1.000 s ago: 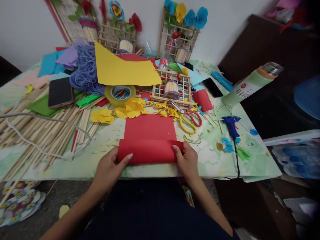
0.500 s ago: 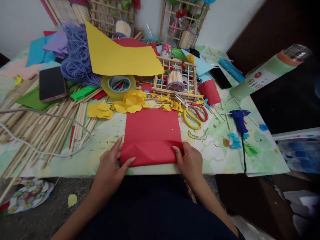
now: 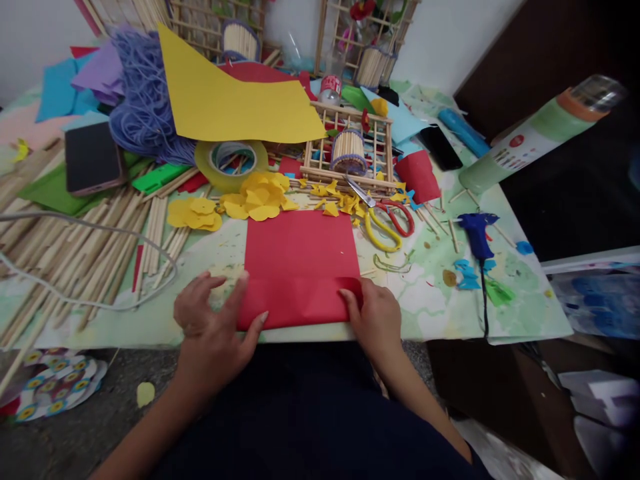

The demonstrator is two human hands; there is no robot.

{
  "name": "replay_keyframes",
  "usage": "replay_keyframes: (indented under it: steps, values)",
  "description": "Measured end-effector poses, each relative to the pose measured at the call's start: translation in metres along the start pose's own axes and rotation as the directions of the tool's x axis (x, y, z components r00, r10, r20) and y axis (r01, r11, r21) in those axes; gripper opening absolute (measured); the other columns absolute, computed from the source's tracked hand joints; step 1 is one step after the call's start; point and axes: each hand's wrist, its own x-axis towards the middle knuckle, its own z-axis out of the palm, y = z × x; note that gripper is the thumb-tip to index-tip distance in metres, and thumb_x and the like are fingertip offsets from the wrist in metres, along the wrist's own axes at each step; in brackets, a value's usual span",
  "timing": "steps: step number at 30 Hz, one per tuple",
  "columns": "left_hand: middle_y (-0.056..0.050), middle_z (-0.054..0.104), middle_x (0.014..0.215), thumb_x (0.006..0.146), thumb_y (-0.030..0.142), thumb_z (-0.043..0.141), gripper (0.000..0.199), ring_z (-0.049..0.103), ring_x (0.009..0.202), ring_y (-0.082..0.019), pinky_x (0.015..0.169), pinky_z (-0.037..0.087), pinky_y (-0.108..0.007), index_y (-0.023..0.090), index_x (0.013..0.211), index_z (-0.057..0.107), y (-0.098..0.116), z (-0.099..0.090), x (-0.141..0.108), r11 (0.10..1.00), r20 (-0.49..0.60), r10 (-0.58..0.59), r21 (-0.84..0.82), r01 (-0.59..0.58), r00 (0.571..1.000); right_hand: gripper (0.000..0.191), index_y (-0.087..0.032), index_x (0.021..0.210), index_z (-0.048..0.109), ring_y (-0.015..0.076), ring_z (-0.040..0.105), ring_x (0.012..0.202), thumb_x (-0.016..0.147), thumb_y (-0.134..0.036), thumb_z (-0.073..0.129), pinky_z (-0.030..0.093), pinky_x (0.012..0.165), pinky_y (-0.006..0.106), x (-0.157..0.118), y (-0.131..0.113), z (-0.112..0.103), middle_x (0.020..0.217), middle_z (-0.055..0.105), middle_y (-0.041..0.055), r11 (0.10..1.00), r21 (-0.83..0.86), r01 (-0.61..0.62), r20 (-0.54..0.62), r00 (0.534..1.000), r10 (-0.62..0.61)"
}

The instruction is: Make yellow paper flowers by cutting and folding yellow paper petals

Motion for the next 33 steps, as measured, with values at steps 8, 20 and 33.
replay_keyframes:
  steps: [8,20,33]
  values:
    - [-0.005,0.045,0.14,0.088,0.032,0.048,0.048,0.035,0.132,-0.027,0.11,0.002,-0.052,0.034,0.135,0.041,0.004,0.01,-0.003,0.875,0.211,0.467,0.034,-0.484,0.859,0.037,-0.013,0.1,0.061,0.0213,0.056,0.069,0.09,-0.044,0.042,0.039,0.067,0.032,-0.003,0.002,0.0,0.075,0.064,0.009,0.999,0.036,0.0,0.025,1.0,-0.001]
    - [-0.007,0.04,0.143,0.09,0.029,0.044,0.05,0.037,0.131,-0.025,0.111,0.003,-0.051,0.03,0.139,0.035,-0.004,0.015,-0.008,0.826,0.273,0.508,0.116,-0.552,0.817,0.038,-0.011,0.104,0.06,0.0235,0.055,0.076,0.09,-0.043,0.043,0.041,0.073,0.035,-0.008,0.006,-0.001,0.082,0.064,0.0113,0.997,0.072,0.004,0.028,1.0,-0.006]
    - [-0.009,0.038,0.143,0.089,0.029,0.046,0.049,0.037,0.131,-0.027,0.11,0.012,-0.053,0.03,0.138,0.038,-0.008,0.016,-0.008,0.82,0.306,0.514,0.101,-0.564,0.801,0.045,-0.011,0.116,0.052,0.0263,0.053,0.08,0.09,-0.045,0.04,0.038,0.074,0.039,-0.007,0.008,0.0,0.09,0.063,0.0145,0.999,0.055,0.0,0.018,1.0,-0.001]
